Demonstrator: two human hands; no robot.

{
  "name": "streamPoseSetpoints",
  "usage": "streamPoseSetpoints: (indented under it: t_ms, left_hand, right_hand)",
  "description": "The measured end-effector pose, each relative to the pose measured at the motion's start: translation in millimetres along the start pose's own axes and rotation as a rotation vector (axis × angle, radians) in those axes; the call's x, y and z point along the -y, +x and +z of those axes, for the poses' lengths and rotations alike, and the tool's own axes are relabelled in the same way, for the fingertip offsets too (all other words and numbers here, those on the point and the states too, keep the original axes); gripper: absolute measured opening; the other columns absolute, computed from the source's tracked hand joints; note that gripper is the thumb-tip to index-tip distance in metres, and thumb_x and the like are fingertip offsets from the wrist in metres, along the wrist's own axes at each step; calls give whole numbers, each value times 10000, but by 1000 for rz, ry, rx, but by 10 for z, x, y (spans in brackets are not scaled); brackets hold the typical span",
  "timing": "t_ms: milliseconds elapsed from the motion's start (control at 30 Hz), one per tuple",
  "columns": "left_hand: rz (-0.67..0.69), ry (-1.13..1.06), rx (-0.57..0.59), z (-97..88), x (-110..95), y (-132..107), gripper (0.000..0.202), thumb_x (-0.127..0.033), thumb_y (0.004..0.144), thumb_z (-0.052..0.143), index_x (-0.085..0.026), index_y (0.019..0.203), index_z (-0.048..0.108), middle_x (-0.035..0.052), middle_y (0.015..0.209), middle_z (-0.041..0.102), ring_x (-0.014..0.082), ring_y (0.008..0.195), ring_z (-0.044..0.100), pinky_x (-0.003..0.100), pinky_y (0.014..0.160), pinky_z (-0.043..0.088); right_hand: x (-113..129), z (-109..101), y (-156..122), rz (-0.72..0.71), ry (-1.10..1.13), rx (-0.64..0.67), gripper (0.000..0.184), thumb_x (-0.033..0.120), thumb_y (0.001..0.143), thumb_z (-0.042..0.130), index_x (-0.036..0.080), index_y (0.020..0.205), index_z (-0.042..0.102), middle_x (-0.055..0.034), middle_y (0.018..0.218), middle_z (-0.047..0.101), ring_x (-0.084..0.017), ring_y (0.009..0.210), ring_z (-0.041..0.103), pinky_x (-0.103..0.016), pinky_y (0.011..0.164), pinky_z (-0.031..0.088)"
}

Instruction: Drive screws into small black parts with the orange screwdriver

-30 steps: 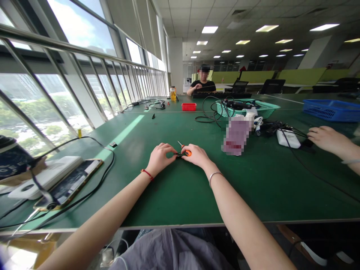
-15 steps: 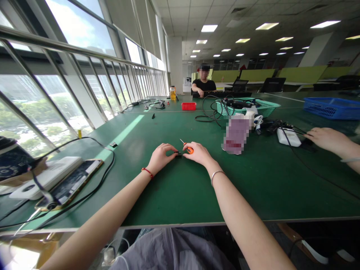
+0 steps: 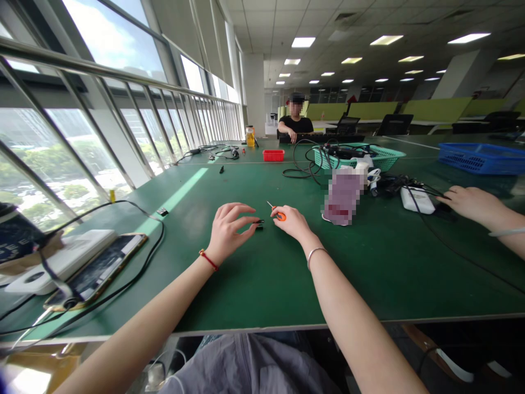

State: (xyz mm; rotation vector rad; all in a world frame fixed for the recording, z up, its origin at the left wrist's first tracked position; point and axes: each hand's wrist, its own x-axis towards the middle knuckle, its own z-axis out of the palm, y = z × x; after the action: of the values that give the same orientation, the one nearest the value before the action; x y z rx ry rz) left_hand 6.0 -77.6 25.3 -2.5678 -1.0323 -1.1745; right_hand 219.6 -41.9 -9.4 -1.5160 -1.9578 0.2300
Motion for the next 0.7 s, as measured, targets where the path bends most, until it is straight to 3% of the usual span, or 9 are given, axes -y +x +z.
streamPoseSetpoints:
  t_ms: [100,300,467,567,700]
  left_hand:
    - [-47,-41,70,39,29,-52,147,-258,821,575,-244,829,721,26,1091,681,223,1067,553,390,976,393]
    - [-330,-177,276,234,205,-96,112,-255,761,630,-221,787,734,22,1186,655,234,1078,571,388,966,446]
    - [-405,-199,314,298,194,-57,132,-259,757,623,-217,803,739,17,1030,711,214,972,620,342,916,480]
    - [-440,-137,291,234,283,-45,138,-273,756,622,-218,806,738,20,973,717,215,934,625,318,856,497]
    - [-565,101,226,-102,704,-121,178,-296,763,594,-206,815,738,51,1001,711,264,962,609,337,797,496]
  right_hand:
    - [-5,12,2,8,-4,0,172,256,741,575,261,879,677,-10,955,649,-164,819,599,-274,737,444]
    - [6,37,7,8,-5,7,156,272,746,577,264,864,679,-10,957,655,-172,837,605,-273,735,443]
    - [26,41,-3,9,-4,7,153,267,747,576,264,860,679,-13,959,657,-177,840,606,-273,725,441]
    - [42,32,-15,8,-5,10,148,260,747,578,263,855,678,-11,958,660,-174,835,606,-267,713,440]
    - [67,20,-24,15,-6,14,143,262,749,579,262,853,678,-7,945,660,-168,814,603,-268,699,435]
